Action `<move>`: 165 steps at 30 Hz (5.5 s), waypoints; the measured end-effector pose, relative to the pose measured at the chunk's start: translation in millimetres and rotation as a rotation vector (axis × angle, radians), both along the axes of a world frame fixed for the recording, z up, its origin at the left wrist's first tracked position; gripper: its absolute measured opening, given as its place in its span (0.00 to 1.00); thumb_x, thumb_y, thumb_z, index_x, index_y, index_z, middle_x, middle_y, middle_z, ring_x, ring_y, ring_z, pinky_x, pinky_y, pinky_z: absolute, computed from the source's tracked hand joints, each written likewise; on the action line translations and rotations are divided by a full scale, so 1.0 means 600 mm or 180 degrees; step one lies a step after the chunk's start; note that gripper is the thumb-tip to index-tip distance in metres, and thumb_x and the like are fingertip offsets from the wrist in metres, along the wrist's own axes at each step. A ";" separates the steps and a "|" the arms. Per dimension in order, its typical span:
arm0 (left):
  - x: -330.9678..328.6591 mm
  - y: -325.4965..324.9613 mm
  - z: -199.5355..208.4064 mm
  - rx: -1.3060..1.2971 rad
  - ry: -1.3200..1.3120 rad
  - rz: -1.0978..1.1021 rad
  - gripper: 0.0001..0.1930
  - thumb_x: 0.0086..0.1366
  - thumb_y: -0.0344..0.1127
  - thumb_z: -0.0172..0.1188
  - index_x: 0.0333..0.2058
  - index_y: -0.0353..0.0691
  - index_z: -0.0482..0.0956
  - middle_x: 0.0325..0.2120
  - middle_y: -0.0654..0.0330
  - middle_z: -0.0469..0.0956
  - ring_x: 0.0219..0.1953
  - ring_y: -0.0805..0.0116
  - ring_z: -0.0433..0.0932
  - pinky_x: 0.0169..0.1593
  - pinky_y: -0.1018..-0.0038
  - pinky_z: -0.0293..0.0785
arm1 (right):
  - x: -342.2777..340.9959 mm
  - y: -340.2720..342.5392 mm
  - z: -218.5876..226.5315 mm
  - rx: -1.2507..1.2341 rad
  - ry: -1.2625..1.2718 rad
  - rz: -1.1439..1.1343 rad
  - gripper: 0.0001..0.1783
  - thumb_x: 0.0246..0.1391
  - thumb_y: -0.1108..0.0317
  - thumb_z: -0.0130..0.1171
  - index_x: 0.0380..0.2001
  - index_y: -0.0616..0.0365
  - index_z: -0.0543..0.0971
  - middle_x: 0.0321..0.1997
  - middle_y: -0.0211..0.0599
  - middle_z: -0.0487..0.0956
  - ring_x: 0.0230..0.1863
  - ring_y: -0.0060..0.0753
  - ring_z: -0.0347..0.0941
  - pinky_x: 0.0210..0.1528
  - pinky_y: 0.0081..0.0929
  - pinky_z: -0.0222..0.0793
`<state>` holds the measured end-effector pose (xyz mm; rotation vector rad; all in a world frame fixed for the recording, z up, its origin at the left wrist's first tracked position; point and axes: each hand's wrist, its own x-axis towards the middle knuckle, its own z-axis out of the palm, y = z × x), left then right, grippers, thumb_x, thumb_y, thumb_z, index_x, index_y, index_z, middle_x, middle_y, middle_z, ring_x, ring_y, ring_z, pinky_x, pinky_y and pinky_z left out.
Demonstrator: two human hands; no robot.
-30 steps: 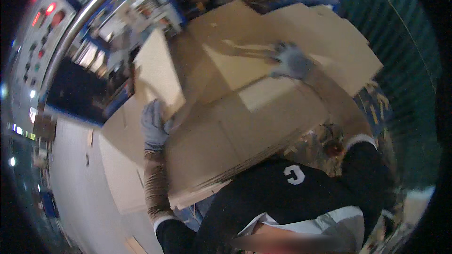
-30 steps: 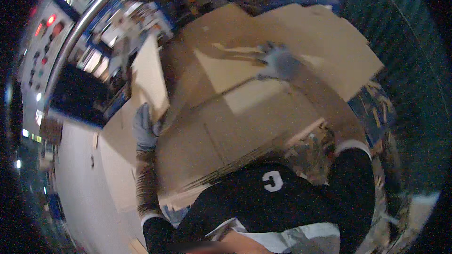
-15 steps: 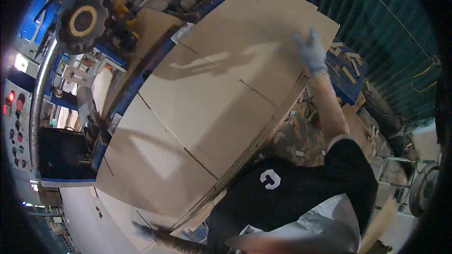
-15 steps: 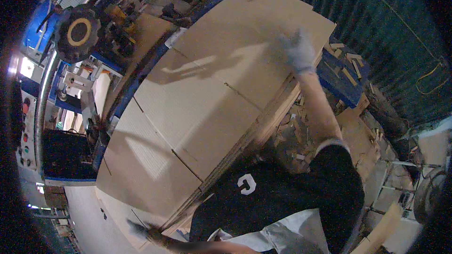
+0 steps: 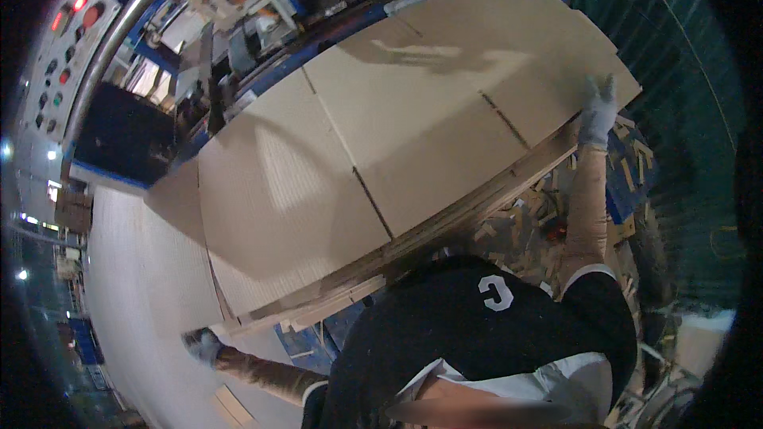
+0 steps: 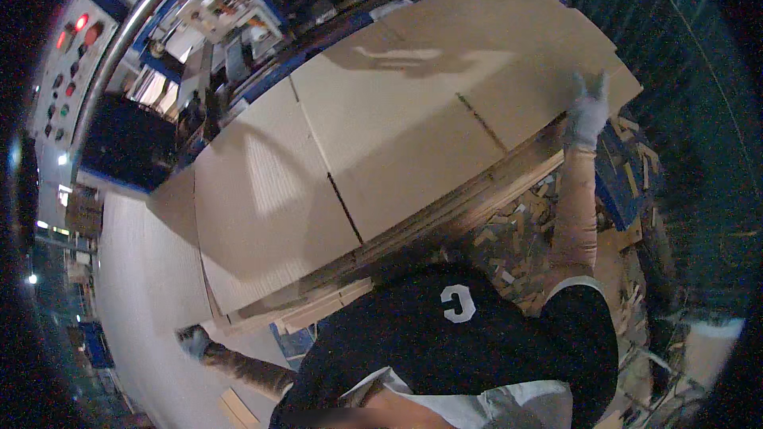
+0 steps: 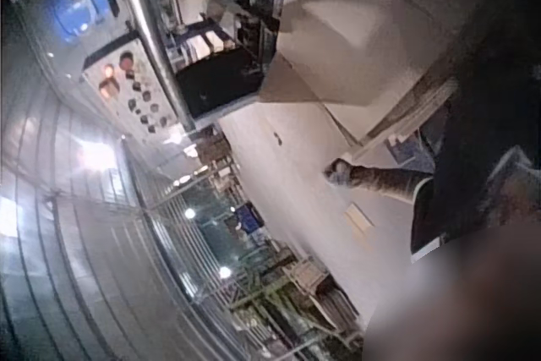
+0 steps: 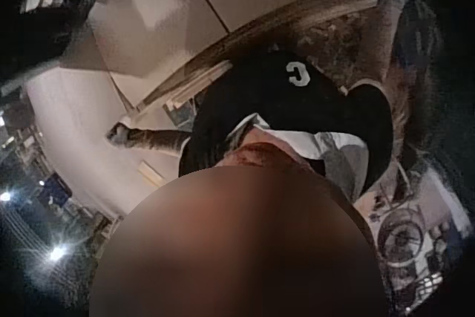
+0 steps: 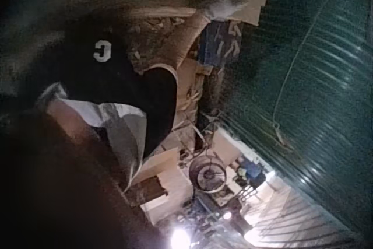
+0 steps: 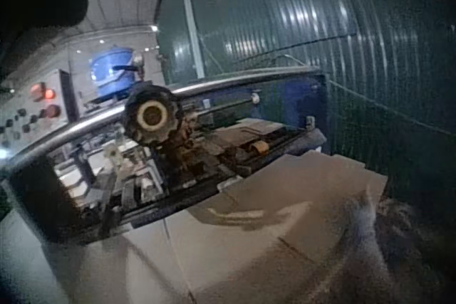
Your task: The person repeatedly picks up flat cardboard sheets from a conveyor and stacks them on a growing pile. The hands align each sheet and place it on top of the previous ones, maintaining a neat stack throughout the clip.
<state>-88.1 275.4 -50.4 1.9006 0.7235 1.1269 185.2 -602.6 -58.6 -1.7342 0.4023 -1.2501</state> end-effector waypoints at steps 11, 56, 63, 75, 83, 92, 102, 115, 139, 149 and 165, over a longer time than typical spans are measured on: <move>-0.027 -0.199 0.066 -0.1281 -0.0749 -0.0885 0.20 0.58 0.28 0.58 0.50 0.28 0.72 0.47 0.53 0.75 0.50 0.61 0.72 0.55 0.63 0.69 | -0.202 0.124 0.212 -0.0748 -0.0041 0.0466 0.18 0.56 0.70 0.54 0.50 0.63 0.73 0.51 0.40 0.76 0.50 0.33 0.70 0.53 0.26 0.64; 0.099 -0.134 -0.018 -0.0504 0.1436 0.2032 0.47 0.55 0.63 0.59 0.61 0.29 0.59 0.55 0.44 0.69 0.54 0.50 0.71 0.57 0.60 0.67 | -0.047 0.117 0.004 -0.1340 0.2244 -0.0479 0.37 0.53 0.52 0.60 0.61 0.61 0.62 0.54 0.52 0.72 0.52 0.46 0.72 0.53 0.34 0.68; 0.056 -0.098 -0.030 -0.1153 -0.1362 0.1654 0.36 0.55 0.45 0.62 0.59 0.32 0.63 0.53 0.45 0.68 0.53 0.49 0.68 0.56 0.56 0.65 | -0.016 0.087 0.038 0.0471 -0.0765 -0.0051 0.20 0.49 0.73 0.59 0.48 0.58 0.76 0.50 0.49 0.74 0.48 0.41 0.73 0.45 0.27 0.73; 0.006 -0.163 -0.026 -0.2304 -0.1842 0.1219 0.24 0.55 0.35 0.63 0.47 0.25 0.70 0.49 0.48 0.70 0.45 0.53 0.73 0.51 0.57 0.69 | -0.062 -0.057 0.329 0.0599 -0.0300 0.1142 0.24 0.53 0.71 0.52 0.54 0.66 0.68 0.56 0.42 0.72 0.55 0.36 0.69 0.59 0.30 0.62; 0.033 -0.258 0.021 -0.0386 -0.0699 -0.0235 0.20 0.60 0.29 0.59 0.51 0.29 0.71 0.45 0.53 0.76 0.47 0.63 0.74 0.52 0.65 0.70 | -0.234 0.206 0.215 -0.2448 0.0864 0.1461 0.20 0.54 0.65 0.54 0.50 0.54 0.75 0.51 0.38 0.77 0.52 0.36 0.72 0.54 0.36 0.67; 0.151 -0.486 0.080 0.3141 0.1872 -0.3006 0.25 0.55 0.27 0.53 0.53 0.47 0.73 0.59 0.49 0.66 0.62 0.48 0.62 0.66 0.53 0.51 | -0.183 0.311 0.056 -0.4122 0.0232 0.3742 0.20 0.42 0.65 0.60 0.43 0.45 0.78 0.53 0.29 0.76 0.56 0.38 0.70 0.55 0.40 0.65; 0.218 -0.454 0.077 0.3303 0.2012 -0.3116 0.29 0.57 0.33 0.55 0.60 0.52 0.66 0.61 0.51 0.63 0.63 0.47 0.60 0.65 0.50 0.52 | -0.010 0.304 0.045 -0.4675 0.0311 0.3572 0.19 0.59 0.52 0.50 0.46 0.50 0.76 0.55 0.39 0.73 0.57 0.42 0.67 0.57 0.44 0.62; 0.469 -0.218 0.011 0.0318 0.1513 -0.1241 0.22 0.64 0.51 0.51 0.37 0.35 0.82 0.30 0.46 0.82 0.36 0.48 0.80 0.43 0.62 0.74 | 0.358 0.072 -0.039 -0.4412 0.2425 0.1506 0.16 0.54 0.65 0.51 0.45 0.57 0.76 0.40 0.48 0.78 0.41 0.50 0.74 0.45 0.43 0.70; 0.303 -0.399 0.073 0.3835 0.0992 -0.2484 0.35 0.59 0.56 0.56 0.57 0.36 0.65 0.55 0.48 0.67 0.56 0.48 0.66 0.60 0.49 0.59 | 0.061 0.167 0.052 -0.3955 0.1699 0.2737 0.48 0.34 0.40 0.67 0.60 0.47 0.67 0.68 0.45 0.60 0.67 0.61 0.51 0.68 0.53 0.45; 0.564 -0.382 0.048 0.3867 0.1296 -0.1488 0.34 0.58 0.49 0.59 0.59 0.37 0.63 0.57 0.50 0.67 0.60 0.51 0.64 0.63 0.53 0.55 | 0.230 0.284 0.086 -0.3528 0.2352 0.1799 0.42 0.43 0.44 0.63 0.59 0.54 0.67 0.66 0.46 0.63 0.67 0.58 0.53 0.67 0.45 0.49; 0.121 -0.165 -0.019 -0.0144 0.1723 0.1735 0.45 0.60 0.60 0.54 0.57 0.18 0.59 0.59 0.32 0.59 0.64 0.42 0.55 0.66 0.60 0.53 | -0.049 -0.030 -0.057 -0.0971 0.2640 0.0174 0.36 0.57 0.53 0.55 0.63 0.62 0.61 0.65 0.49 0.64 0.64 0.47 0.62 0.62 0.38 0.60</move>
